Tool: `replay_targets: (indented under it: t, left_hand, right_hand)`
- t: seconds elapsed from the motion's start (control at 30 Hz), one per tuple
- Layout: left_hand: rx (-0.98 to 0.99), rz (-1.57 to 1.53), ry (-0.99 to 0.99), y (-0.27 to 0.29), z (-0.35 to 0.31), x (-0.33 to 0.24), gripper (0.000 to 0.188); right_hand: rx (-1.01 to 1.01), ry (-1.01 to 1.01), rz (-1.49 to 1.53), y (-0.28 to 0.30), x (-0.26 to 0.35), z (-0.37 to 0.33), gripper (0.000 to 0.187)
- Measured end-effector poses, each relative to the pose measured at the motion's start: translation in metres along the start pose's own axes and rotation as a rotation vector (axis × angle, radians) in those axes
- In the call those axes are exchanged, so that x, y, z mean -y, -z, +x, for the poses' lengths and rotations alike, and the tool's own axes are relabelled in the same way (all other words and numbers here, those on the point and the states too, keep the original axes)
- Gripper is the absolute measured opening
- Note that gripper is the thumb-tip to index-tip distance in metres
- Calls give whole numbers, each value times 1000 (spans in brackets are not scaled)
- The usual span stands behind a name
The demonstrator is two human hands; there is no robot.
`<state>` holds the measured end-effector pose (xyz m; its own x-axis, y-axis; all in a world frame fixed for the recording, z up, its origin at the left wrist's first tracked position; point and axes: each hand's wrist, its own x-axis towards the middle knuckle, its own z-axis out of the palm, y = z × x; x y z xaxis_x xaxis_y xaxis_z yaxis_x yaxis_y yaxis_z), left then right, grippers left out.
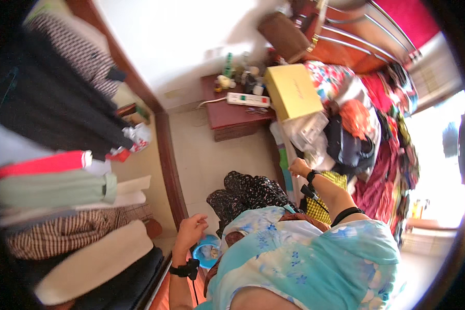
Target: Sort through items on a bed, pack some away, and hang a shirt in a closet.
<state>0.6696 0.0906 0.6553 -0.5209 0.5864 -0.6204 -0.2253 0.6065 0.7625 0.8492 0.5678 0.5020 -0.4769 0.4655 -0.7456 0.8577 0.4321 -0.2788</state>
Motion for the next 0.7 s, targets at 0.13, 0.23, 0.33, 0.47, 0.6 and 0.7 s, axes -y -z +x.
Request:
replay_targets:
  t: [0.13, 0.23, 0.33, 0.47, 0.6, 0.7]
  left_hand:
    - [105, 120, 51, -20, 24, -26, 33]
    - [135, 270, -116, -40, 51, -23, 35]
    - [181, 484, -153, -75, 78, -58, 36]
    - [284, 583, -137, -142, 102, -114, 35]
    - [495, 687, -208, -205, 133, -153, 38]
    - [547, 823, -276, -260, 154, -186, 44]
  right_hand:
    - [40, -59, 1, -22, -26, -36, 26]
    - [58, 50, 174, -38, -35, -62, 27]
    - [58, 128, 296, -30, -46, -89, 25]
    - [5, 62, 426, -32, -123, -100, 24]
    - [-231, -178, 518, -38, -220, -114, 23]
    - [-360, -323, 736, -47, -303, -133, 26]
